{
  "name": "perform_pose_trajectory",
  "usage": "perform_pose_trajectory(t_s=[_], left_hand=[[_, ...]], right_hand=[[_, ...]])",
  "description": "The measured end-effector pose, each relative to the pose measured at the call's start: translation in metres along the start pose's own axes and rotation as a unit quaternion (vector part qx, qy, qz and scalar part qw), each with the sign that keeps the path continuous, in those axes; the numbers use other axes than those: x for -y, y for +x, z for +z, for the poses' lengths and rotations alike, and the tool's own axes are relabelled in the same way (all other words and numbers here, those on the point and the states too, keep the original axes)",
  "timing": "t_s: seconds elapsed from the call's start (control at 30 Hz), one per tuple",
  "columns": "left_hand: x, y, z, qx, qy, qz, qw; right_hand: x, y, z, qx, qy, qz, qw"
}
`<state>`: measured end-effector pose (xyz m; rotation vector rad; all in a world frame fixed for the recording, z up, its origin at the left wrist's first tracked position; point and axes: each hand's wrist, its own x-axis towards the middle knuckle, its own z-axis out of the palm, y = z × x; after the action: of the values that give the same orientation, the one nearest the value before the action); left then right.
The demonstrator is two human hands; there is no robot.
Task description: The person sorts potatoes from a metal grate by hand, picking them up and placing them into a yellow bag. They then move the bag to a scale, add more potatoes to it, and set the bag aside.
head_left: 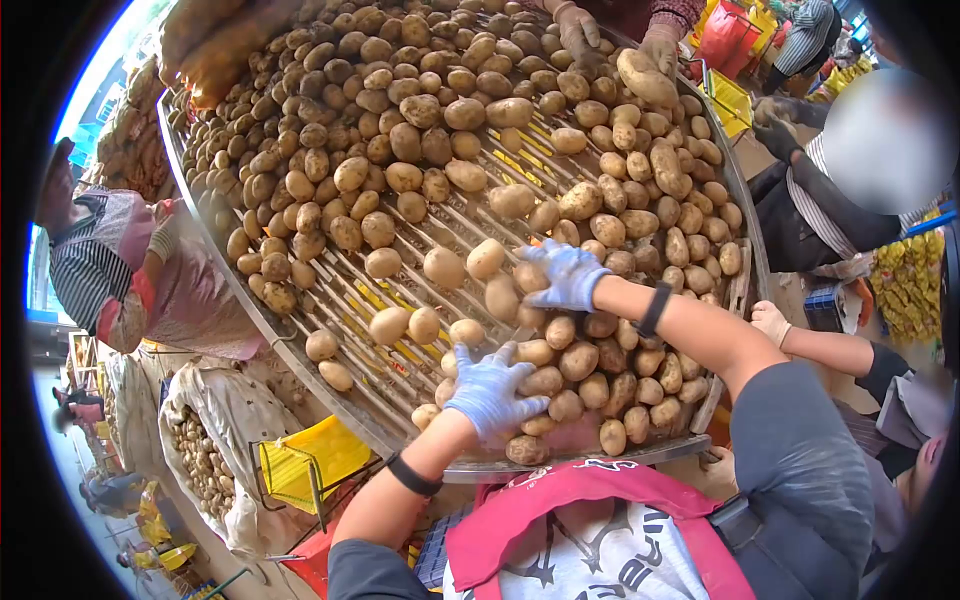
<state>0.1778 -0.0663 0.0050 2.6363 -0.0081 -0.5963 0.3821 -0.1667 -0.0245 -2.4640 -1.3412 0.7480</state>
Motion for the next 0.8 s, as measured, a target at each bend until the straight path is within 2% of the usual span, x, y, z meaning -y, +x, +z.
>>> perform_pose_trajectory(t_s=[0.03,0.1,0.17,0.2,0.23,0.27,0.3,0.33,0.37,0.43,0.47,0.5,0.57,0.6,0.63,0.67,0.7,0.77,0.8], left_hand=[[0.005,0.003,-0.010,0.021,-0.052,-0.045,0.997],[0.032,0.022,-0.045,0.061,-0.153,-0.137,0.977],[0.067,0.030,-0.065,-0.210,-0.091,-0.176,0.957],[0.086,0.046,-0.067,-0.251,-0.018,-0.187,0.950],[0.100,0.063,-0.065,-0.287,0.052,-0.198,0.936],[0.102,0.077,-0.065,-0.190,0.035,-0.195,0.962],[0.103,0.086,-0.064,-0.094,0.020,-0.191,0.977],[0.096,0.093,-0.057,-0.098,0.068,-0.208,0.971],[0.096,0.099,-0.053,-0.083,0.008,-0.186,0.979],[0.094,0.100,-0.034,-0.145,-0.011,-0.169,0.975],[0.098,0.098,-0.022,-0.187,-0.129,-0.180,0.957],[0.108,0.098,-0.011,-0.228,-0.243,-0.184,0.925],[0.140,0.102,0.023,-0.288,-0.463,-0.160,0.823],[0.142,0.097,0.023,-0.305,-0.566,-0.135,0.754],[0.143,0.086,0.027,-0.247,-0.710,-0.135,0.646],[0.121,0.069,0.005,-0.197,-0.824,-0.156,0.508],[0.108,0.061,-0.001,-0.169,-0.868,-0.144,0.445],[0.091,0.050,-0.009,-0.108,-0.937,-0.110,0.313],[0.075,0.041,-0.017,-0.147,-0.947,-0.059,0.279]], right_hand=[[0.007,0.006,-0.003,0.008,0.001,0.012,1.000],[0.019,0.013,-0.022,0.046,0.021,-0.025,0.998],[0.027,0.023,-0.037,0.083,0.050,-0.053,0.994],[0.027,0.037,-0.042,-0.003,-0.010,0.012,1.000],[0.017,0.053,-0.055,-0.065,0.000,0.010,0.998],[0.012,0.070,-0.067,-0.082,-0.085,0.053,0.992],[0.007,0.090,-0.077,-0.075,-0.102,0.095,0.987],[-0.003,0.110,-0.075,-0.043,-0.143,0.116,0.982],[0.001,0.121,-0.083,0.043,-0.175,0.117,0.977],[0.011,0.134,-0.097,0.220,-0.234,0.118,0.940],[-0.024,0.175,-0.061,0.300,-0.235,0.102,0.919],[-0.022,0.179,-0.067,0.361,-0.248,0.095,0.894],[0.007,0.150,-0.091,0.287,-0.294,0.026,0.911],[0.015,0.142,-0.093,0.255,-0.302,0.032,0.918],[0.020,0.136,-0.095,0.226,-0.310,0.036,0.923],[0.012,0.138,-0.093,0.219,-0.281,0.019,0.934],[-0.037,0.194,-0.046,0.311,-0.271,0.040,0.910],[-0.015,0.143,-0.087,0.234,-0.151,0.041,0.960],[-0.026,0.136,-0.087,0.199,-0.031,0.088,0.976]])
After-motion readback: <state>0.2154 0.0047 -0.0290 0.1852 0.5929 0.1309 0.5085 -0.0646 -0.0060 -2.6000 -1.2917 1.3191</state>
